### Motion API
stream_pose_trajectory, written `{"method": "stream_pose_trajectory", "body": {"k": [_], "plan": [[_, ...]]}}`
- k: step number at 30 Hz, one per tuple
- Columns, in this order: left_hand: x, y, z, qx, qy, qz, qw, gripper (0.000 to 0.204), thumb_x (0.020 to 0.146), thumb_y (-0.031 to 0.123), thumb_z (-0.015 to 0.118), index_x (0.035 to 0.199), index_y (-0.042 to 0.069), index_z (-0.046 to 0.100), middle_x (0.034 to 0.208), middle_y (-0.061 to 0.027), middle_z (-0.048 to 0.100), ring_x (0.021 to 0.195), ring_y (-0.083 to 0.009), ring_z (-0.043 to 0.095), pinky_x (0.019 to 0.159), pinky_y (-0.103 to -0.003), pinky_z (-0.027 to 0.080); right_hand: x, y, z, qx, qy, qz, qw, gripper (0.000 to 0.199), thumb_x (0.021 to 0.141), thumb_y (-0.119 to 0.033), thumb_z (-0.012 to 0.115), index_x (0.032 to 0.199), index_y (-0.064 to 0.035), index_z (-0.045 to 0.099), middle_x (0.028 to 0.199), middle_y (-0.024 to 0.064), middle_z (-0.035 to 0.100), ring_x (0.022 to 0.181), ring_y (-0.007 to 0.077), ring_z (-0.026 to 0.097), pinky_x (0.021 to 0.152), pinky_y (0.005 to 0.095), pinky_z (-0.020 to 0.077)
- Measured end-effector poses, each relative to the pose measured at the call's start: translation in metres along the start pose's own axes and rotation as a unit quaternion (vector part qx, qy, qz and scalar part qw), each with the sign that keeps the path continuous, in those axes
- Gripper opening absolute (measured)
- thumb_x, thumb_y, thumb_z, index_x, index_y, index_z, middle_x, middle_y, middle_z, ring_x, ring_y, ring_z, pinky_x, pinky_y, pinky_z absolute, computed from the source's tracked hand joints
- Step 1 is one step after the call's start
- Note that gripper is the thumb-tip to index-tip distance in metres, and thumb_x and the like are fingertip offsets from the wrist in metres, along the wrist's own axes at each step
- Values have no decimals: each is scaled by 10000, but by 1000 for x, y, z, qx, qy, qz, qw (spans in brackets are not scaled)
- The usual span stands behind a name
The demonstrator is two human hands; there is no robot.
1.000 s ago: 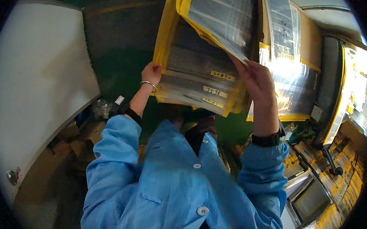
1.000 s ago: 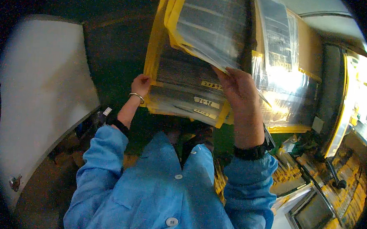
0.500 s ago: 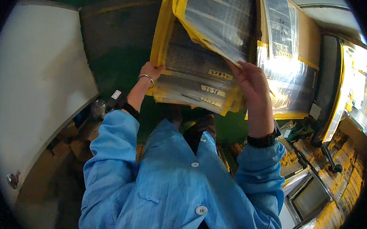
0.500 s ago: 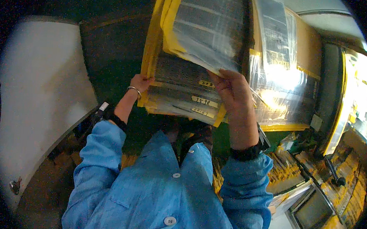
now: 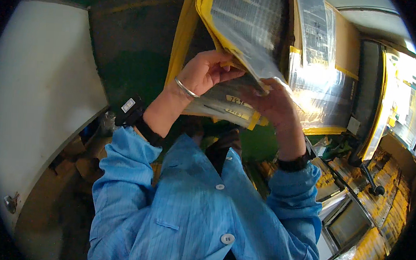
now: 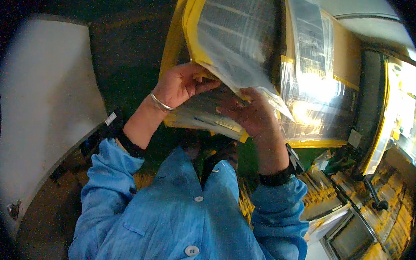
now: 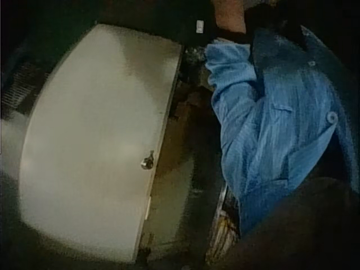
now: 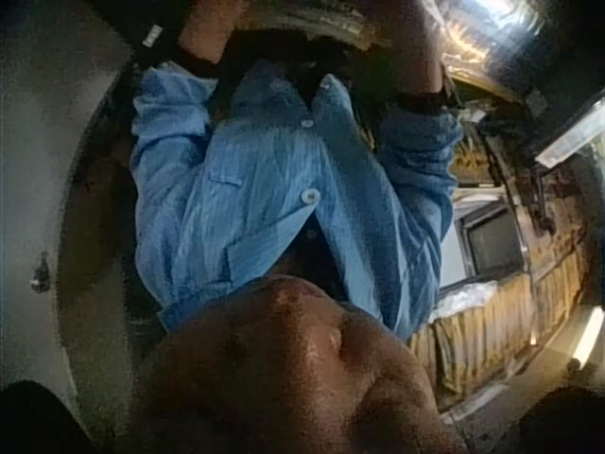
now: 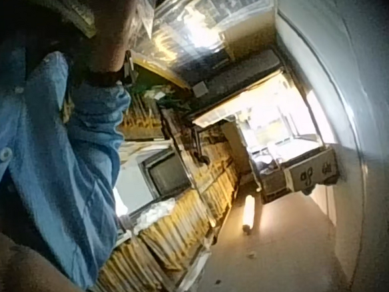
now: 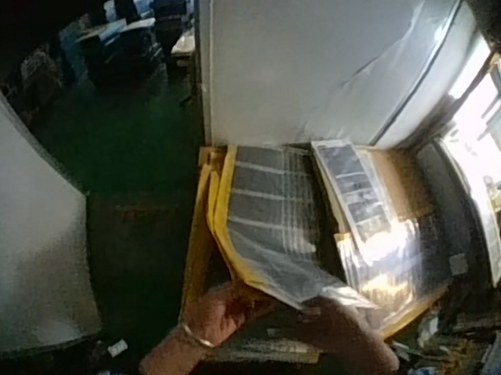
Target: The person is sorting and organizing metal stencils stored in yellow-bordered plastic sleeves, moving them from a rack to an inspection table.
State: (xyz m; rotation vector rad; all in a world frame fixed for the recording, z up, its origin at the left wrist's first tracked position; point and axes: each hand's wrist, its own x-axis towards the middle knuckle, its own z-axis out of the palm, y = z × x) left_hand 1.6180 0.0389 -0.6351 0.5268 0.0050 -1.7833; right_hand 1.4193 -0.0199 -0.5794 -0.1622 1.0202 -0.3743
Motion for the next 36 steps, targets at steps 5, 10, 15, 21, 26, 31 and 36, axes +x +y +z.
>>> {"method": "stream_pose_trajectory", "body": {"k": [5,10,15,21,26,31,36], "plan": [[-24,-9,-38,57,31,-35,997,315,855,148,455,1114,-30,481,1084,-131,542,995,-244,544,902,-391,445,58,59,-47,-54,30,-65,996,205,796,-38,498,982,41,462,933,172,512,824,227,535,630,277,479],[-64,-2,-159,444,372,109,808,230,808,210,558,878,-4,608,790,-77,627,744,-197,617,689,-314,490,53,89,-21,102,171,-70,977,64,807,-13,485,858,22,500,766,79,471,659,151,492,517,193,416],[-96,-32,-200,690,361,14,627,266,749,271,590,832,19,611,767,-142,633,721,-281,618,654,-370,480,47,108,-51,-125,120,-103,980,29,813,-27,495,814,-1,507,730,52,440,639,108,434,495,216,382],[-94,-50,-181,670,436,0,601,336,721,289,603,894,13,523,899,-233,584,877,-405,544,718,-439,447,41,137,-90,-730,225,-270,586,119,791,-115,534,711,-40,578,641,-1,514,596,85,436,482,294,380],[-104,-64,-212,626,431,-77,646,352,692,375,623,884,80,620,911,-166,614,908,-339,568,755,-428,454,-19,108,-10,-623,23,-191,758,72,822,-92,549,864,-36,531,720,-7,476,676,86,429,538,262,359],[-60,-49,-191,721,398,-30,567,245,676,314,622,799,108,670,799,-135,638,743,-317,612,694,-369,491,-22,91,-7,-523,-105,-336,776,123,874,-128,497,938,-23,488,633,-38,385,568,33,337,454,217,261],[-55,-34,-170,559,314,48,766,203,652,245,643,678,45,620,650,-100,604,604,-219,583,563,-301,460,41,91,-42,-425,-51,-113,897,133,858,-69,474,967,1,504,655,-22,412,524,14,343,434,142,245]]}}
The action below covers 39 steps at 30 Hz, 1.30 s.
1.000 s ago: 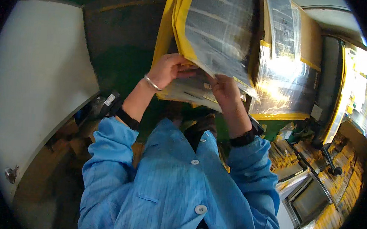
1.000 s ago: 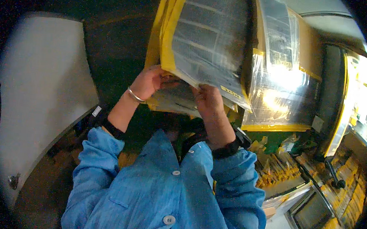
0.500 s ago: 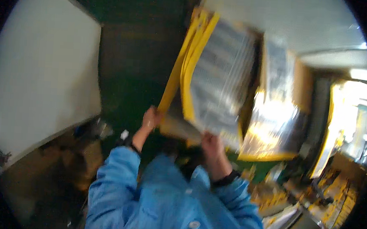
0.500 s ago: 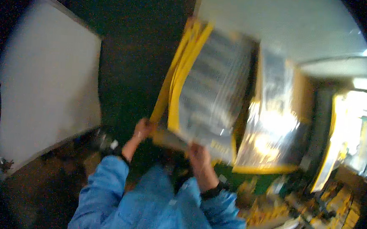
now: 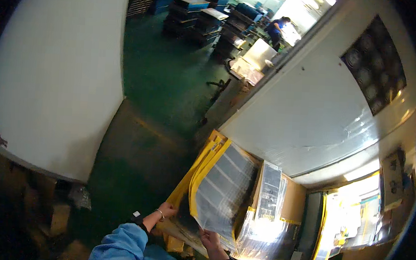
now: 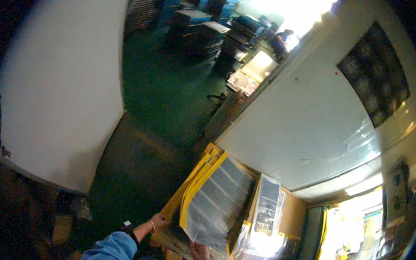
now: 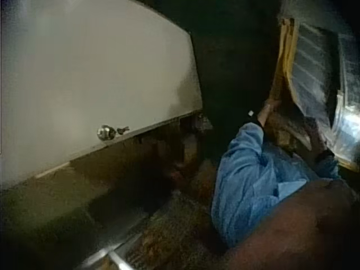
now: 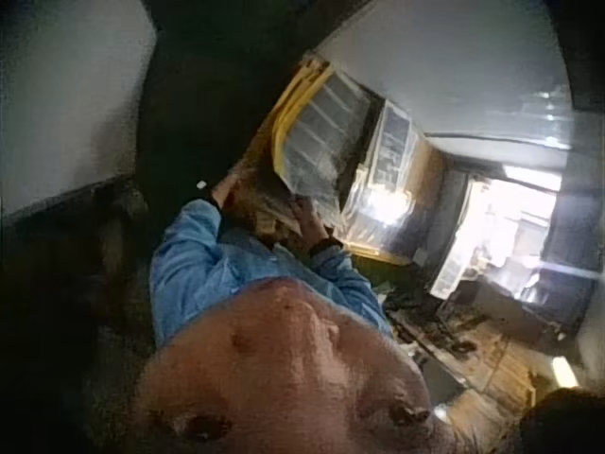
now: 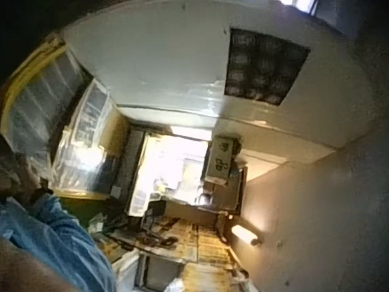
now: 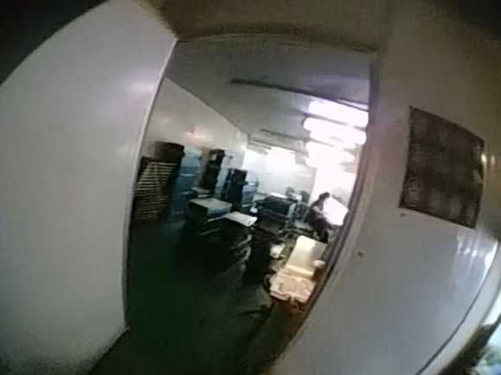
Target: The person is sorting and organizing metal stencils stored in yellow-bordered plastic sleeves, moving them from a rack to an inspection table.
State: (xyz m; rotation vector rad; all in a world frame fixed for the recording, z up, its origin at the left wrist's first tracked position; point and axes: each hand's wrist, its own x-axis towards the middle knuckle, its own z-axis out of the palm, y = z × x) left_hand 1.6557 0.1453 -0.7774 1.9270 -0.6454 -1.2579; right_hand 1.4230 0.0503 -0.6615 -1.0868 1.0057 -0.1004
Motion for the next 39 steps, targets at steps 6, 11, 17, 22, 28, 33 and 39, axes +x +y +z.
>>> {"method": "stream_pose_trajectory", "body": {"k": [6,11,17,22,28,33,39], "plan": [[-21,29,20,-227,86,80,967,126,641,115,670,633,28,579,581,-40,555,564,-135,544,513,-275,434,6,1,27,406,154,242,868,154,858,-27,439,987,39,494,736,32,491,532,32,422,413,113,282],[-12,11,42,-396,95,-25,913,273,645,195,708,800,0,595,675,-66,599,627,-166,590,556,-313,474,39,90,-14,337,95,269,897,126,859,-53,465,957,4,522,716,23,487,564,84,451,459,161,357],[25,-3,21,-448,-139,-169,867,568,604,347,736,1003,-17,557,892,-151,609,781,-264,607,682,-347,479,31,100,17,88,134,168,973,198,831,-150,519,959,0,504,804,54,470,717,154,452,636,257,375],[40,12,51,-32,18,-91,995,591,498,359,765,945,10,598,877,-162,622,827,-306,607,731,-355,477,25,86,38,215,113,193,951,397,804,-265,564,1034,34,443,998,156,463,924,252,456,846,367,363],[-25,88,3,-146,-94,3,985,480,564,157,767,968,-4,564,860,-82,614,777,-185,583,679,-312,478,-53,35,54,567,-59,201,797,849,744,-621,493,1251,36,312,1154,244,457,1131,374,404,1001,470,278],[-89,104,-17,-255,-120,-3,960,379,653,24,701,1002,13,554,868,-49,593,775,-172,579,684,-307,484,-55,67,16,559,205,77,800,500,814,-352,569,1137,-1,418,1109,147,502,1005,318,494,915,411,382],[-149,59,-38,-367,-239,-239,867,380,695,50,671,1045,9,529,908,-76,591,829,-190,594,749,-352,501,-89,60,43,405,397,31,823,113,792,-50,557,894,-21,520,869,84,566,811,219,558,731,350,473]]}}
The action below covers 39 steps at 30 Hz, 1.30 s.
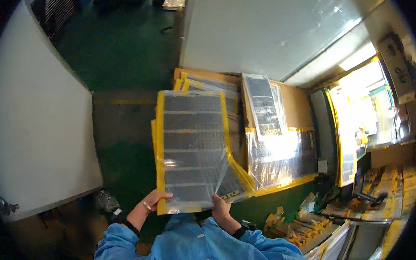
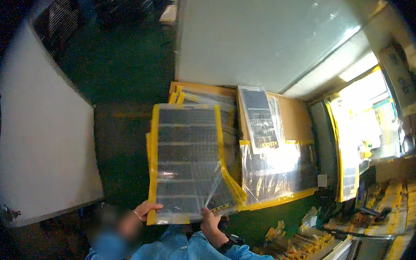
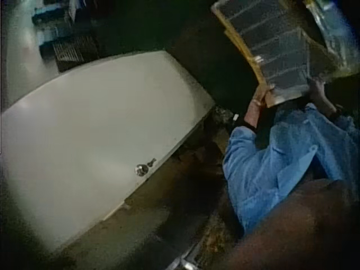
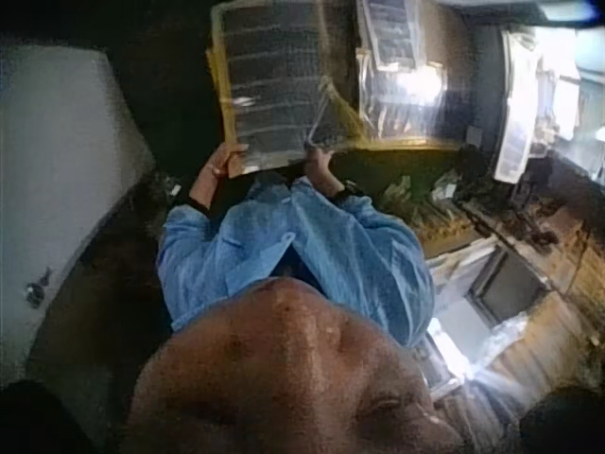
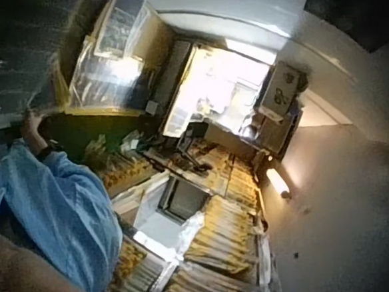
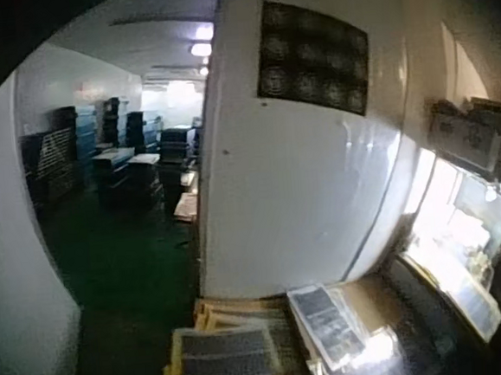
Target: The person is sorting and organizing metal stencils stored in yellow-bordered plastic sleeves, moving them from a rack to an inspection table.
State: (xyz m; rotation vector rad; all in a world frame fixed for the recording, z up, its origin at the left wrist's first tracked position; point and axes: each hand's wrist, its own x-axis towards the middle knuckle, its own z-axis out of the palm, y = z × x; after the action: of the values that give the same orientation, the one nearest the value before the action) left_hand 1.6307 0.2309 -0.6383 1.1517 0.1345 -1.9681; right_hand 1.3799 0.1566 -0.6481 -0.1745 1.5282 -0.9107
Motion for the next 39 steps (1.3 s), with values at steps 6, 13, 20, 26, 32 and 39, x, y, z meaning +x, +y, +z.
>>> {"method": "stream_pose_trajectory", "body": {"k": [6,13,20,26,32,39], "plan": [[74,-23,-15,-48,131,127,982,307,847,290,520,1042,55,547,876,-15,597,762,-169,572,688,-332,493,-65,-90,-16,-121,-158,-172,965,79,757,-58,591,820,-25,555,752,5,532,638,121,488,562,266,392],[111,21,137,66,75,302,948,302,837,237,545,1060,33,542,947,-70,596,804,-219,578,710,-333,480,-26,-230,-105,-118,-263,-230,929,101,759,-53,578,858,-29,573,766,2,557,667,96,517,577,243,420],[173,-26,423,113,62,393,911,282,783,171,623,1000,-1,572,945,-64,591,860,-166,555,751,-286,445,25,-407,-295,17,-207,-308,928,204,723,-56,666,900,-50,564,804,6,576,709,107,556,635,250,463],[241,-74,707,180,-141,334,914,398,824,224,549,1144,-10,515,1096,-112,555,964,-180,526,825,-287,406,85,-542,-516,30,8,-453,891,370,833,-220,528,1103,32,520,1066,133,568,1011,225,529,922,352,386],[274,-109,853,143,-277,347,884,338,790,230,637,1019,70,447,780,-16,544,671,-115,545,567,-264,464,164,-667,-614,-27,2,-518,855,402,886,-228,421,1174,48,466,1170,145,503,1038,229,507,934,343,386],[322,-187,645,314,-233,153,908,450,805,197,620,1172,-7,458,845,-82,602,714,-112,577,569,-237,485,330,-699,-689,-18,-70,-253,965,377,861,-195,500,1165,27,476,1174,116,498,1042,205,504,870,327,424]]}}
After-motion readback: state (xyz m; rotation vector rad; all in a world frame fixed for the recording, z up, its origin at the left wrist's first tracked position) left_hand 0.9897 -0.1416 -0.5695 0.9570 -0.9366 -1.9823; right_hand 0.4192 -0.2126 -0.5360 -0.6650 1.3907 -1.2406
